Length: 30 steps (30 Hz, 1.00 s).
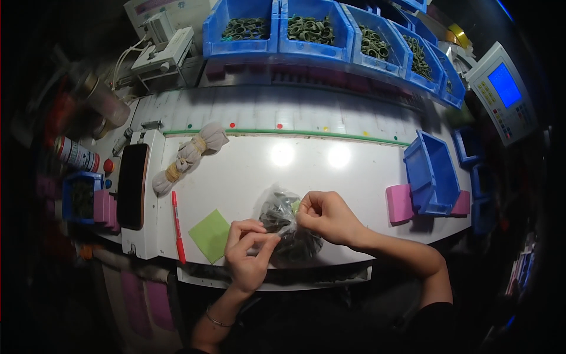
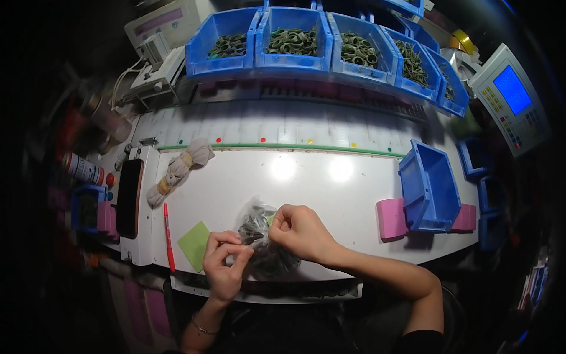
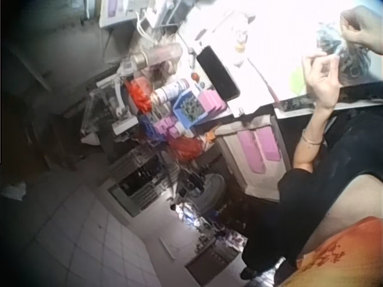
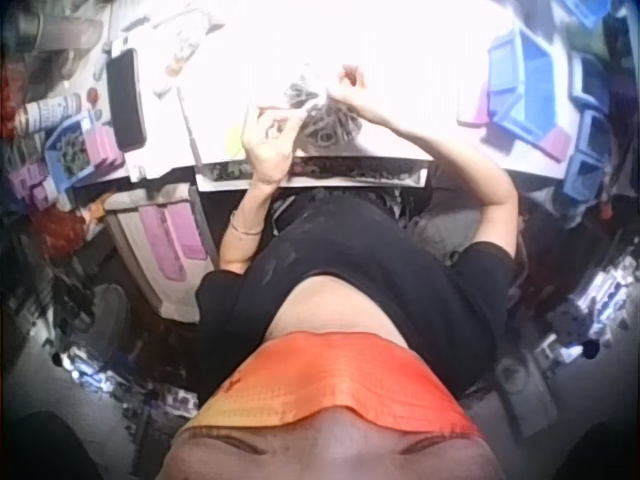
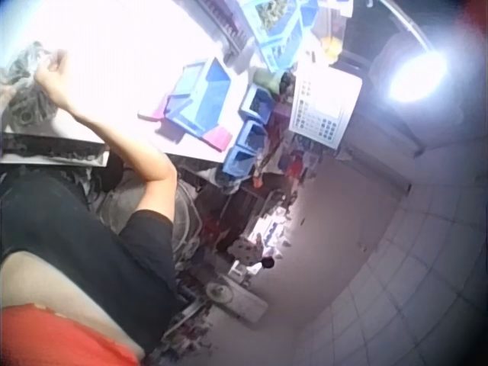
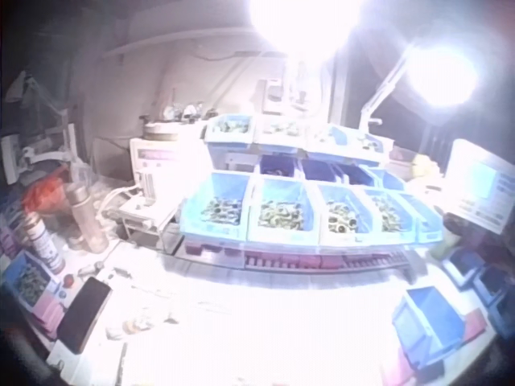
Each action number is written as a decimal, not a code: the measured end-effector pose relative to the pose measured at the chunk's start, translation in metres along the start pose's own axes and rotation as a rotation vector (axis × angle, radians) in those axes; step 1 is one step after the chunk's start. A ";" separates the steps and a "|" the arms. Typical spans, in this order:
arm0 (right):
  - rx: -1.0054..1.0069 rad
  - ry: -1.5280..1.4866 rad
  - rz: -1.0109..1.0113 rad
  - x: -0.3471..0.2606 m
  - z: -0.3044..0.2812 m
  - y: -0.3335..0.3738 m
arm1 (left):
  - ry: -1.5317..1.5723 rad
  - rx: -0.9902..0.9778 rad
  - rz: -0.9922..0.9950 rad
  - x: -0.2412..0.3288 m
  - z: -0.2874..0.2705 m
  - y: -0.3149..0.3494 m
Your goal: The person assembles small metal hardware components by hand, inserting pins into rings and placing them into a plastic bag. They then write on a sticky note, seal the bag, and organize pink foam blocks on the table.
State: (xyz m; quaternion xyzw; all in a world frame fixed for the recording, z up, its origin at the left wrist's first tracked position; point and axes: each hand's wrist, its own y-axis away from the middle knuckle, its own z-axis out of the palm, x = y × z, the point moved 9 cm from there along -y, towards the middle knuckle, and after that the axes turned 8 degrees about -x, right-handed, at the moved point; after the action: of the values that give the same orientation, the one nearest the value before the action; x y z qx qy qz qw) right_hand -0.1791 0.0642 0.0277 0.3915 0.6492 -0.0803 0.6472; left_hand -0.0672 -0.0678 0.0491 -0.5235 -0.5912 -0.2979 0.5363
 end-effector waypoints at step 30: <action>1.966 0.875 0.295 0.285 -0.339 0.659 | -0.584 -0.494 0.299 0.033 0.188 0.033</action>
State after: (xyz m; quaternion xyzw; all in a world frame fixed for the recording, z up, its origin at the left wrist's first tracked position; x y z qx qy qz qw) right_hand 0.0021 0.8348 0.0865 0.8075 0.4218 -0.3400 -0.2335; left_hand -0.0926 0.1225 0.0269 -0.7793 -0.5466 -0.1887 0.2415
